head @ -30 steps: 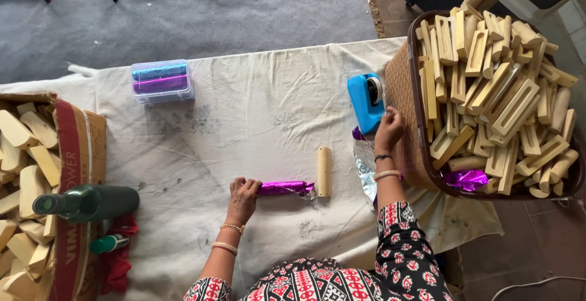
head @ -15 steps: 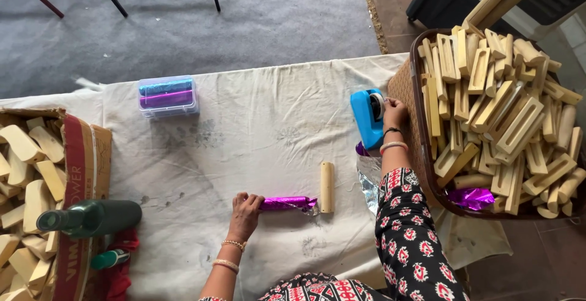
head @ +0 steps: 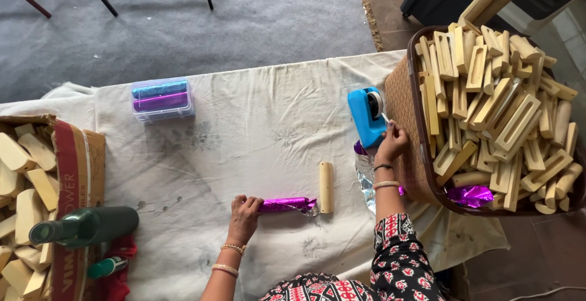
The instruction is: Wrapping cylindrical wooden components in metallic foil.
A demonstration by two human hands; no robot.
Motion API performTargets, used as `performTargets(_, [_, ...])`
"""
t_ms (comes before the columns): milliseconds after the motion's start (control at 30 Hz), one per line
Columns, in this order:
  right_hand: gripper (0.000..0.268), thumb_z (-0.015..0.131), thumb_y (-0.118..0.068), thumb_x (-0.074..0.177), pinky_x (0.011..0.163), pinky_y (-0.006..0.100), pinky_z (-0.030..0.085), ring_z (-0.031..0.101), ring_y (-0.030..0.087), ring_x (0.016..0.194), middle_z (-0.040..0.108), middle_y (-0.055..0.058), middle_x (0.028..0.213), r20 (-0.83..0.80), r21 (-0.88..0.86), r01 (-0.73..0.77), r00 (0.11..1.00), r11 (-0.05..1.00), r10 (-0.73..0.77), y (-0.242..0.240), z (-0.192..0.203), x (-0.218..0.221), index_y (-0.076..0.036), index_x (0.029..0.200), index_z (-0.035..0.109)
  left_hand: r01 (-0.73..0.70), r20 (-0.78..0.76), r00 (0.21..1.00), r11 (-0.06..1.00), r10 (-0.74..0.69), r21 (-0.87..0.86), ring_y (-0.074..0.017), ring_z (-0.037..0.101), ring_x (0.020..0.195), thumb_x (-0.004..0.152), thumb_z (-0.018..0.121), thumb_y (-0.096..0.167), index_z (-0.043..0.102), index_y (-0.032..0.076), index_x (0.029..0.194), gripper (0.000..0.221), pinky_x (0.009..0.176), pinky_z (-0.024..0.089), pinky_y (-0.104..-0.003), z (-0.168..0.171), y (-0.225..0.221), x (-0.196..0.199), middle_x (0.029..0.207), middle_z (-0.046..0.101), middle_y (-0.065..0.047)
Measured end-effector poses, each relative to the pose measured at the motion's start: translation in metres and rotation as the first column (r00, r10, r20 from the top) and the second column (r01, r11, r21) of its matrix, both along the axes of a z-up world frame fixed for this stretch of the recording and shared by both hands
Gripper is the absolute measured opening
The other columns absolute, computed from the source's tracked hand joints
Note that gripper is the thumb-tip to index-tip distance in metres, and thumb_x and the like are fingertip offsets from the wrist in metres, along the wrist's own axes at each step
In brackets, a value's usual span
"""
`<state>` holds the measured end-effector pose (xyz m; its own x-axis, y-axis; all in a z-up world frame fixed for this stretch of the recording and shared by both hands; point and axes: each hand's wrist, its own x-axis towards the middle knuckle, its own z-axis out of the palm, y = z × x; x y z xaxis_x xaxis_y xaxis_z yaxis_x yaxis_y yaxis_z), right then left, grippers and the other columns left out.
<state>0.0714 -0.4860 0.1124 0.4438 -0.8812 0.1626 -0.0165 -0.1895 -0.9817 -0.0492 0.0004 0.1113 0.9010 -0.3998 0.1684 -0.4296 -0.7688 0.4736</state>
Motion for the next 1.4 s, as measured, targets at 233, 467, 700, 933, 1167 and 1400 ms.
performTargets(233, [0.009, 0.072, -0.004, 0.09, 0.066, 0.025, 0.057, 0.065, 0.013, 0.07, 0.07, 0.003, 0.084, 0.366, 0.562, 0.004, 0.895, 0.827, -0.253, -0.022, -0.075, 0.01, -0.003, 0.087, 0.064, 0.005, -0.018, 1.0, 1.0, -0.005, 0.003, -0.0301, 0.052, 0.107, 0.075, 0.078, 0.008, 0.068, 0.015, 0.11, 0.038, 0.095, 0.043, -0.044, 0.005, -0.001, 0.001, 0.106, 0.068, 0.0])
performTargets(467, [0.019, 0.065, -0.012, 0.092, 0.067, 0.031, 0.056, 0.061, 0.022, 0.089, 0.06, 0.014, 0.107, 0.145, 0.673, 0.215, 0.9, 0.708, -0.411, -0.009, -0.071, 0.0, 0.001, 0.103, 0.056, 0.004, -0.013, 1.0, 1.0, -0.004, 0.007, -0.0304, 0.052, 0.106, 0.073, 0.079, 0.008, 0.068, 0.016, 0.11, 0.039, 0.095, 0.043, -0.044, 0.002, -0.001, 0.001, 0.105, 0.067, 0.0])
performTargets(700, [0.021, 0.062, 0.0, 0.088, 0.067, 0.033, 0.059, 0.068, 0.027, 0.082, 0.068, 0.022, 0.111, 0.203, 0.66, 0.146, 0.91, 0.737, -0.362, -0.05, -0.167, 0.001, 0.012, 0.105, 0.061, 0.003, -0.018, 1.0, 1.0, -0.003, -0.004, -0.031, 0.052, 0.106, 0.07, 0.08, 0.007, 0.068, 0.015, 0.109, 0.041, 0.095, 0.043, -0.045, 0.007, -0.001, 0.0, 0.105, 0.067, -0.001])
performTargets(933, [0.016, 0.072, -0.008, 0.093, 0.069, 0.031, 0.056, 0.066, 0.022, 0.078, 0.07, 0.018, 0.099, -0.091, 0.383, 0.024, 0.996, 0.923, 0.012, -0.015, -0.177, -0.042, 0.003, 0.099, 0.062, -0.027, 0.005, 1.0, 1.0, 0.027, -0.005, -0.0304, 0.053, 0.103, 0.076, 0.076, 0.005, 0.068, 0.016, 0.103, 0.031, 0.094, 0.044, -0.043, 0.001, 0.0, -0.004, 0.099, 0.067, 0.001])
performTargets(1167, [0.011, 0.063, -0.014, 0.102, 0.079, 0.033, 0.052, 0.061, 0.02, 0.088, 0.065, 0.009, 0.097, -0.19, -0.2, -0.484, 0.872, 0.852, 0.451, 0.125, -0.015, -0.063, -0.003, 0.102, 0.062, -0.013, 0.045, 0.999, 0.998, 0.016, -0.068, -0.031, 0.053, 0.104, 0.076, 0.073, 0.004, 0.068, 0.015, 0.104, 0.03, 0.094, 0.044, -0.044, 0.003, 0.001, -0.002, 0.099, 0.066, -0.001])
performTargets(1400, [0.018, 0.07, -0.017, 0.09, 0.072, 0.033, 0.056, 0.064, 0.017, 0.081, 0.066, 0.008, 0.087, -0.345, 0.268, -0.942, 0.102, 0.202, 0.933, 0.266, -0.028, -0.079, 0.0, 0.094, 0.065, -0.019, 0.055, 0.998, 0.997, 0.023, -0.069, -0.0303, 0.054, 0.105, 0.076, 0.073, 0.004, 0.068, 0.014, 0.105, 0.031, 0.094, 0.044, -0.043, 0.003, 0.0, -0.002, 0.1, 0.067, -0.001])
